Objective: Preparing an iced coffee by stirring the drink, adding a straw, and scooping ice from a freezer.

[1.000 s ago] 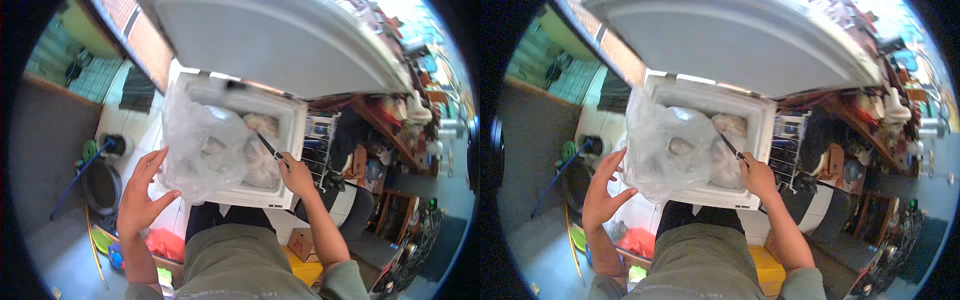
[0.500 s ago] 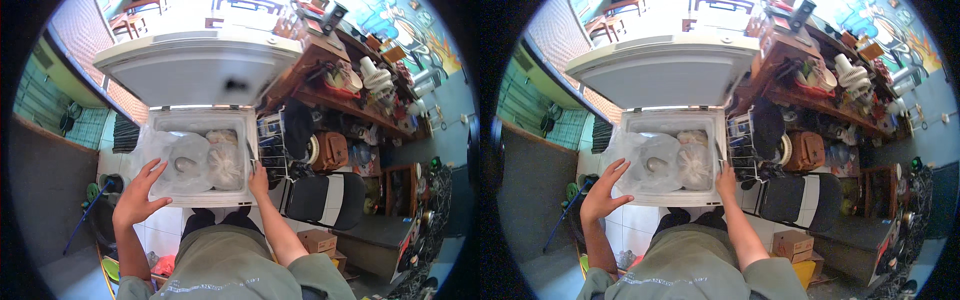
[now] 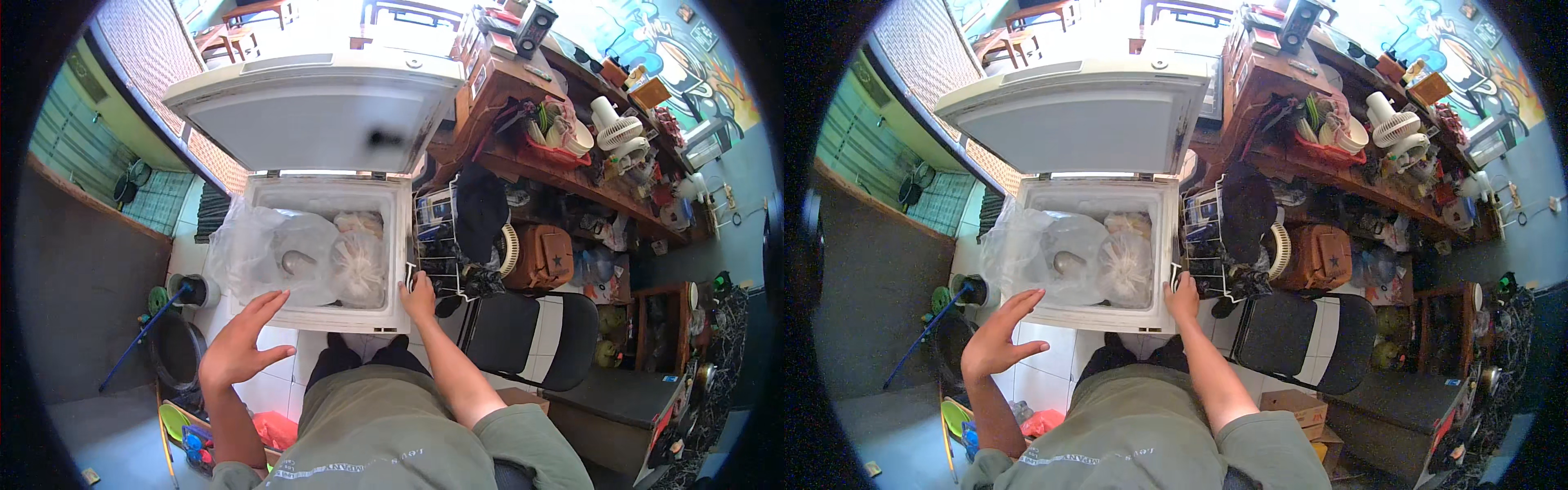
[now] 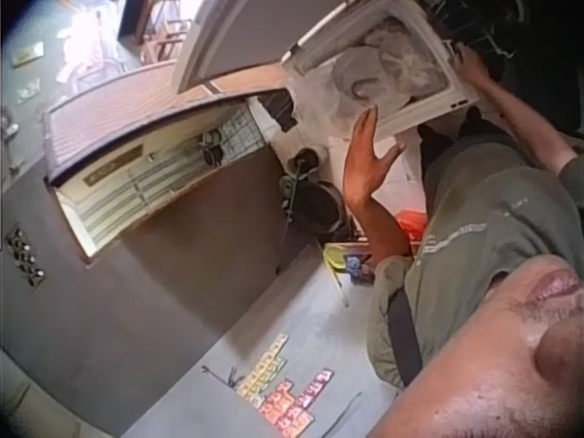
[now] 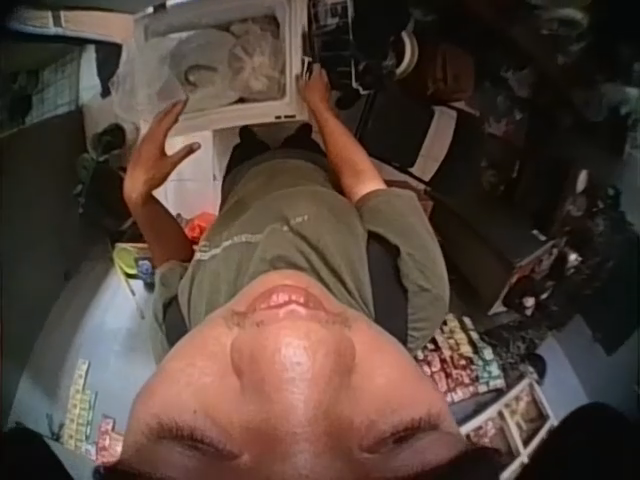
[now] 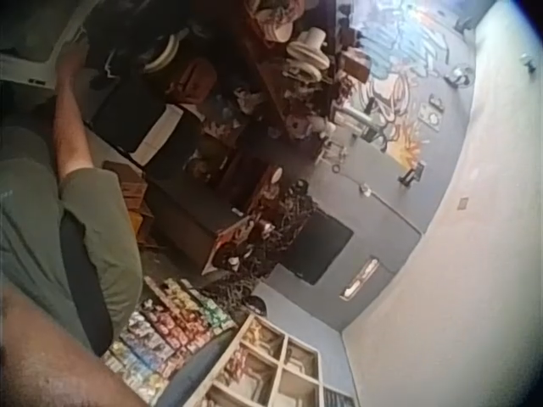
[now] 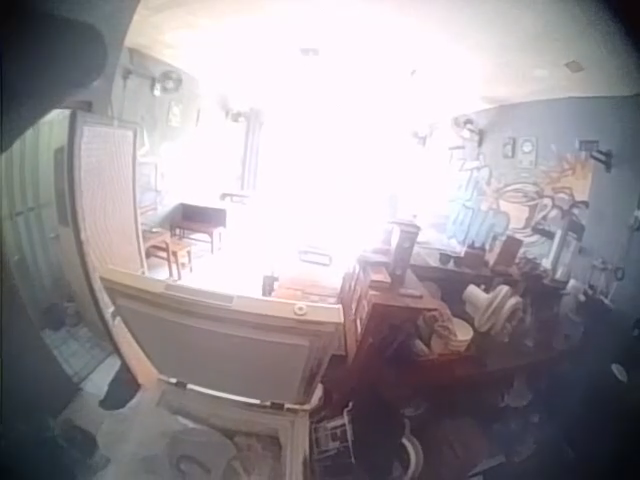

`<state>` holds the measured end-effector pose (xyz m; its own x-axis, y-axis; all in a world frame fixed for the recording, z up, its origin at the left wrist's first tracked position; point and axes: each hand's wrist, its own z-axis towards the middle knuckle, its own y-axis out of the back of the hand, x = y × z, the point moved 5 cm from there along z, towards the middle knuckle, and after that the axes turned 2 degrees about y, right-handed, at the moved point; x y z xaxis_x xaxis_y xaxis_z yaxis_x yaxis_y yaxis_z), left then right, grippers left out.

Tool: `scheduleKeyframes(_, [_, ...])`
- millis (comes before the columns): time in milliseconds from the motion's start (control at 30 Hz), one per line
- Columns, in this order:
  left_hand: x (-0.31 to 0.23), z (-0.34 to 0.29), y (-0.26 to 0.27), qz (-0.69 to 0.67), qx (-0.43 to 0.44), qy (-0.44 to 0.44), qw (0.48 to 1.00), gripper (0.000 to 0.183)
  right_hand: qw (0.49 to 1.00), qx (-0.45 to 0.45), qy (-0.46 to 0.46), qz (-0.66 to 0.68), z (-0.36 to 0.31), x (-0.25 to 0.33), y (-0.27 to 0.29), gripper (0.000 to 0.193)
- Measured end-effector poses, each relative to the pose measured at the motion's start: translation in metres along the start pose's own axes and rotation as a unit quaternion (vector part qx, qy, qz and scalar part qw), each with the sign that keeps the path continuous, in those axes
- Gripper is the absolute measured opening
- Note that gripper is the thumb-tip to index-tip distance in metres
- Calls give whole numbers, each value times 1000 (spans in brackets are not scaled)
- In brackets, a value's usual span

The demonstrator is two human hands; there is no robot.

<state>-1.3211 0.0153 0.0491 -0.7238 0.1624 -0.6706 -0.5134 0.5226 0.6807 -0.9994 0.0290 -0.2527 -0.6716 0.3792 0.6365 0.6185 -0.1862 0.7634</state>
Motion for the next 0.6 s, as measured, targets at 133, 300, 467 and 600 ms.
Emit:
scheduleKeyframes(133, [10, -3, 5, 5, 23, -19, 1000, 83, 1000, -6, -15, 2, 1, -2, -2, 40])
scheduleKeyframes(300, [19, 2, 27, 46, 14, -21, 999, 81, 999, 13, -15, -28, -7, 2, -4, 48])
scheduleKeyframes(467, [21, 20, 32, 24, 51, -69, 996, 81, 998, 17, -64, -21, -13, -12, -2, 56])
scheduleKeyframes(600, [33, 42, 27, 44, 94, -101, 989, 81, 993, 28, -90, 67, -23, -29, -4, 64])
